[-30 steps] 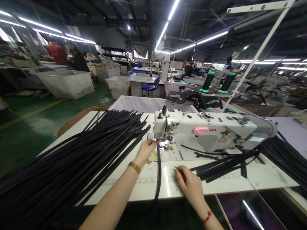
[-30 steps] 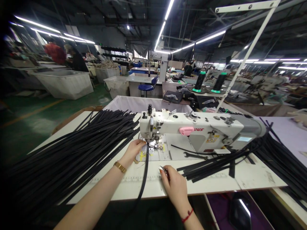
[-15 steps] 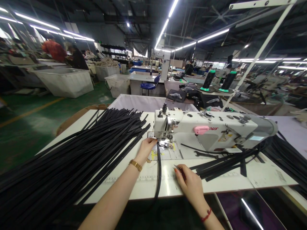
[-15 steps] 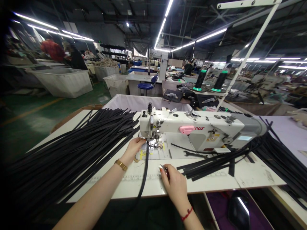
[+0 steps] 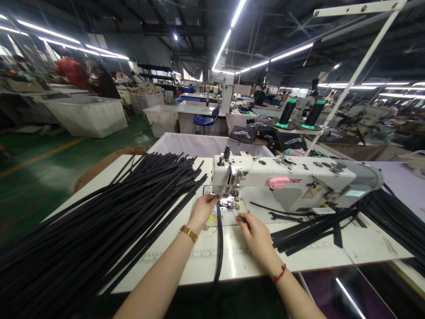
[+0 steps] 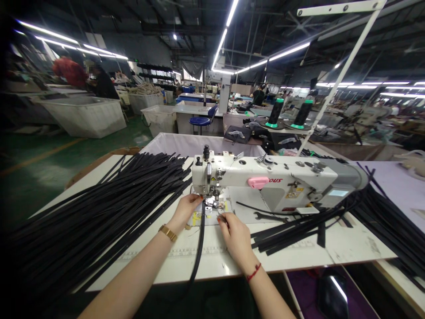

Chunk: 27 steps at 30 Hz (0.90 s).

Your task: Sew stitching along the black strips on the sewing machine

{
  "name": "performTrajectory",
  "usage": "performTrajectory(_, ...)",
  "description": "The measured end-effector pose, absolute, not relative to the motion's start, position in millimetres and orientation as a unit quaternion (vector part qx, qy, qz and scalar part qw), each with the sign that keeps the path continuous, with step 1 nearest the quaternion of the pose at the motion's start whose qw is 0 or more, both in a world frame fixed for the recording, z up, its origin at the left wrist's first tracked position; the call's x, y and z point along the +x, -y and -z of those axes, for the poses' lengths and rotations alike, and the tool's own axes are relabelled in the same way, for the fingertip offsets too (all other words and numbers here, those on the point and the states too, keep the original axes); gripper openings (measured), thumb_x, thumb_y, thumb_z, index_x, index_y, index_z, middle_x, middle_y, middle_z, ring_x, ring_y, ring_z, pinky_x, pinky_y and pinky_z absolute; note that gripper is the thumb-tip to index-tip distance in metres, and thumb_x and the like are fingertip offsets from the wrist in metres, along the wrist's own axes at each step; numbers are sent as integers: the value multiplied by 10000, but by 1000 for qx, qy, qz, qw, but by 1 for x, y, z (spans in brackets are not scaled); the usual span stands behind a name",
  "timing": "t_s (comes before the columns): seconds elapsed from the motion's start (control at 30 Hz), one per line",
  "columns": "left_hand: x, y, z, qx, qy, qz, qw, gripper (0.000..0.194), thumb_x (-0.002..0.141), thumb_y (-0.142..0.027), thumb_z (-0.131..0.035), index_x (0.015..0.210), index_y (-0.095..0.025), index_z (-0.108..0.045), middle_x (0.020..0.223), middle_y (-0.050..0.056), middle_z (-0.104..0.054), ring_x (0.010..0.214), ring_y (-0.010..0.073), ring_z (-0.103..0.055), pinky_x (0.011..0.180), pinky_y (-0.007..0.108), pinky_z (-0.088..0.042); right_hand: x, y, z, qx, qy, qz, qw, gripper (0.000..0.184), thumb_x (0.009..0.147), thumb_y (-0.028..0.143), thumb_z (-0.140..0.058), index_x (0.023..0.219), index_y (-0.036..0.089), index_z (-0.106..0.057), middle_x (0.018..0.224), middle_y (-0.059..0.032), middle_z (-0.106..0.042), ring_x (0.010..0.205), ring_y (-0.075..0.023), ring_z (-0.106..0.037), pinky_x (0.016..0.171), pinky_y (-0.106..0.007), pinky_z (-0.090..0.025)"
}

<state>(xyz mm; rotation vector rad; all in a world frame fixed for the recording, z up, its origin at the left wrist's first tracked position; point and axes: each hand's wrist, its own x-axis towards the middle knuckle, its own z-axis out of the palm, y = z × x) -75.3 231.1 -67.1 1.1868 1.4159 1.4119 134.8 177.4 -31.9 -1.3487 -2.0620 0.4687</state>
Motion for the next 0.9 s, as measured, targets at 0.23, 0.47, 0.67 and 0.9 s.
performTrajectory(0.23, -76, -232, 66, 475, -548, -559, 402, 334, 732, -458, -657, 779, -131, -705, 809, 103, -730, 772, 243, -658, 704, 301, -470, 90, -246, 44, -498, 762, -198, 363, 238, 872, 352, -537, 745, 188, -653, 694, -46, -679, 651, -189, -594, 620, -273, -415)
performTrajectory(0.47, -75, -234, 67, 483, -552, -551, 398, 303, 760, -426, -634, 791, -133, -703, 811, 99, -728, 780, 245, -668, 694, 311, -499, 75, -256, 50, -494, 742, -247, 379, 222, 854, 342, -558, 792, 185, -702, 770, -64, -733, 712, -208, -644, 638, -273, -444)
performTrajectory(0.67, -83, -203, 44, 514, -563, -556, 332, 219, 768, -319, -641, 892, -143, -685, 907, 96, -696, 870, 251, -650, 805, 381, -522, 92, -222, 28, -476, 741, -287, 377, 202, 861, 308, -560, 770, 178, -687, 720, -35, -686, 662, -170, -580, 625, -259, -411)
performTrajectory(0.9, -79, -131, 16, 761, -400, -453, 237, 203, 925, -244, -551, 1107, -237, -641, 1135, 67, -663, 1149, 224, -550, 1110, 464, -322, 114, -147, -11, -419, 714, -428, 363, 209, 847, 346, -598, 733, 183, -660, 581, 41, -476, 555, -115, -395, 532, -239, -302)
